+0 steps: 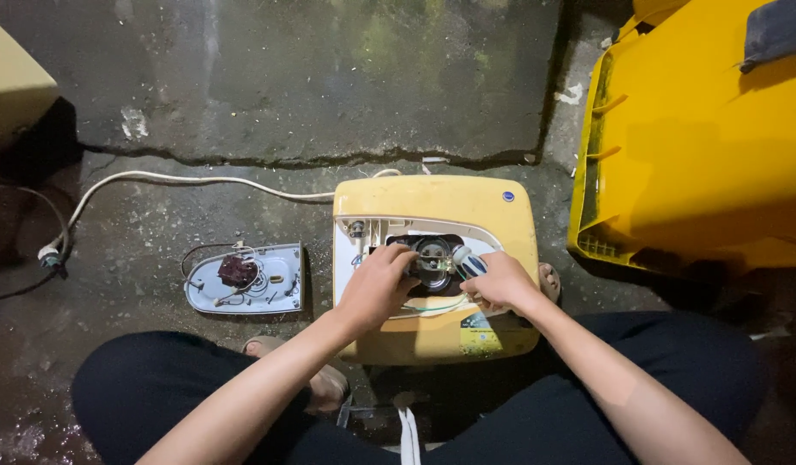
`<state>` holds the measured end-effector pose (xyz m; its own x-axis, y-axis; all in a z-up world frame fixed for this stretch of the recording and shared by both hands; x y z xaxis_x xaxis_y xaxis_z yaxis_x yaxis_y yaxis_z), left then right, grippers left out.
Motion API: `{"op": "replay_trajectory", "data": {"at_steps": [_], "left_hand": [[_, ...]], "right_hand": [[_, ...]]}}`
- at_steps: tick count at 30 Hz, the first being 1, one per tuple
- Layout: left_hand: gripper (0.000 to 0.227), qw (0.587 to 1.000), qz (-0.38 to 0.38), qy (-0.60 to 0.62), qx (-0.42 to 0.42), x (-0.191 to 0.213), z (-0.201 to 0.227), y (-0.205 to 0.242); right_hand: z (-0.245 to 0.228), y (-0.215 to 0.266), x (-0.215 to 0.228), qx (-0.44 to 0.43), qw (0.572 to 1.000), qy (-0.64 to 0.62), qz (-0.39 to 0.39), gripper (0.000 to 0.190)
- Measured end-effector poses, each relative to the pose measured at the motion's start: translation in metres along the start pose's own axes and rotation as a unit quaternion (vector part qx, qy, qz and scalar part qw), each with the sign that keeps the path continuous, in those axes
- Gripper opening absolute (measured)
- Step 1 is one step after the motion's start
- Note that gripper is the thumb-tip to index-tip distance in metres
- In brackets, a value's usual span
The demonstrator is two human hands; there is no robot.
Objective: Reassembling the internal motor and circuit board components of a small yellow appliance.
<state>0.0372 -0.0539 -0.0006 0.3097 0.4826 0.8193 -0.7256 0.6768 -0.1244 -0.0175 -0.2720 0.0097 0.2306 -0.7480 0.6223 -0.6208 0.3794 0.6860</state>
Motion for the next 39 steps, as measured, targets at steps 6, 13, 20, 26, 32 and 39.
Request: {"op": "replay_trajectory", "data": {"at_steps": [6,13,20,26,32,39], "left_hand": [[0.044,0.995,0.052,-0.059,-0.063,-0.044,-0.012,-0.012],[0.049,0.98,0.091,-0.163,-0.067,-0.076,-0.017,-0.021],[0.042,0.963,0.136,-0.214,-0.089,-0.083,-0.014,-0.02],[0.037,0.964,0.129,-0.223,-0.072,-0.092,-0.016,-0.013],[0.039,0.966,0.126,-0.221,-0.052,-0.086,-0.01,-0.014],[0.039,0.999,0.013,-0.023,0.044,-0.023,0.0,-0.02]], "right_hand": [[0.013,-0.015,-0.011,-0.002,1.0,0.027,0.003,0.021],[0.018,-0.015,-0.01,-0.013,0.999,-0.041,0.021,0.02],[0.018,-0.017,-0.009,-0.009,1.0,-0.026,0.002,0.013],[0.018,-0.021,-0.012,-0.008,1.0,-0.026,-0.001,0.013],[0.013,-0.016,-0.008,-0.014,1.0,-0.021,-0.003,0.019],[0.01,-0.009,-0.006,-0.019,1.0,-0.023,0.009,0.017]]}}
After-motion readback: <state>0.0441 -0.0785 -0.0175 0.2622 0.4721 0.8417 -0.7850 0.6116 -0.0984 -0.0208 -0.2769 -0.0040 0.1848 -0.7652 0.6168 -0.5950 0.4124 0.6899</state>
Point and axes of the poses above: each hand's wrist, its own y-axis away from the middle knuckle, its own x-axis out of the back of the hand, z = x × y, the point moved 3 cm from there along -y, towards the middle knuckle, and after that the axes turned 8 degrees about z, right-handed, at the moved point
